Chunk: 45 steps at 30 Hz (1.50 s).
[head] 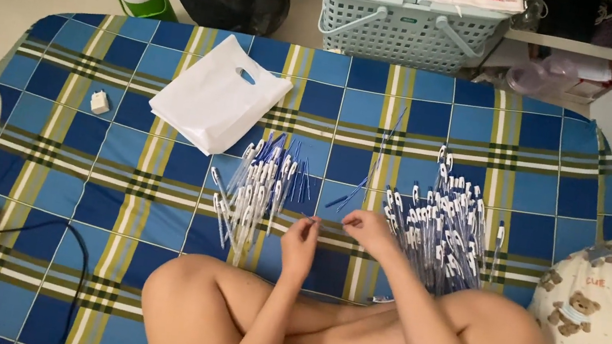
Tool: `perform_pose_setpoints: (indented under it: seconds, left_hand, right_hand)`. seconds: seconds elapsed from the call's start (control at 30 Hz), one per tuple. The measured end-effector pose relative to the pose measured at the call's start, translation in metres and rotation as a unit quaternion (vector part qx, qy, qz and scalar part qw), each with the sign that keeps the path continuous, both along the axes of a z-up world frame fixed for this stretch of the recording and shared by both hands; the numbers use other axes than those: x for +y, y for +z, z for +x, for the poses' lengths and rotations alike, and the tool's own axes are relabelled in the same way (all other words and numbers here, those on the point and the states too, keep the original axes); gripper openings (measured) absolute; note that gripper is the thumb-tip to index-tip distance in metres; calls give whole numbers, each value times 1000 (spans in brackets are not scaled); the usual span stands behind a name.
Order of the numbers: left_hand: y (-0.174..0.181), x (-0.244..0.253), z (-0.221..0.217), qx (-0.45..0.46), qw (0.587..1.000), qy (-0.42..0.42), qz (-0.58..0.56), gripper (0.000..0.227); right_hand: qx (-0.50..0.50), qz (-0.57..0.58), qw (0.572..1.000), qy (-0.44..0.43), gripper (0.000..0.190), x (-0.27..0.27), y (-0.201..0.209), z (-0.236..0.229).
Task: Assembling ballpoint pens by inserting refills into barrels and attaching caps.
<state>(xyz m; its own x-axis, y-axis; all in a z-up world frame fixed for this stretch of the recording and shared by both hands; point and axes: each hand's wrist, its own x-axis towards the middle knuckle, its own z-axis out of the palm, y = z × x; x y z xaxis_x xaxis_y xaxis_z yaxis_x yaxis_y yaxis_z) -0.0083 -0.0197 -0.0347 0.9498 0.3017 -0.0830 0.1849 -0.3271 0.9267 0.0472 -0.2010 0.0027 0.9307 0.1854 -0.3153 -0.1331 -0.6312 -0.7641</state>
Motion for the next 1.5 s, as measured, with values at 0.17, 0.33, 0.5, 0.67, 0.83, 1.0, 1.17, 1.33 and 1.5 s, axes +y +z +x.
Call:
perform_pose_setpoints:
  seconds: [0.17,0.33,0.5,0.67,0.83,1.0,1.17,1.33,1.5]
  left_hand:
    - [-25,-3,9,-36,971,55,-229,11]
    - [-19,-2,8,-56,944,77,-315,11]
    - [-26,-5,8,-62,955,43,-288,12]
    - [-17,-3,6,-74,959,40,-270,12]
    - [-12,-4,6,-53,966,36,-249,11]
    - [-8,-4,4,-28,971,24,-237,13]
    - [3,-7,2,-25,984,2,-177,11]
    - [6,-4,1,-35,995,-21,-92,12]
    - [20,6,3,-149,980,25,127,27]
  right_hand:
    - [27,54,998,5,24,6,1,-6]
    - [35,72,997,9,23,11,5,-8]
    - [13,19,999,28,20,12,-7,-5]
    - [0,6,999,36,19,10,-21,-3]
    - [5,0,999,37,19,11,-15,-4]
    - [4,9,999,30,19,12,-12,-4]
    - [4,23,999,34,20,19,3,-9]
    - [12,48,998,45,25,24,14,-13]
    - [-2,48,998,37,24,26,18,-10]
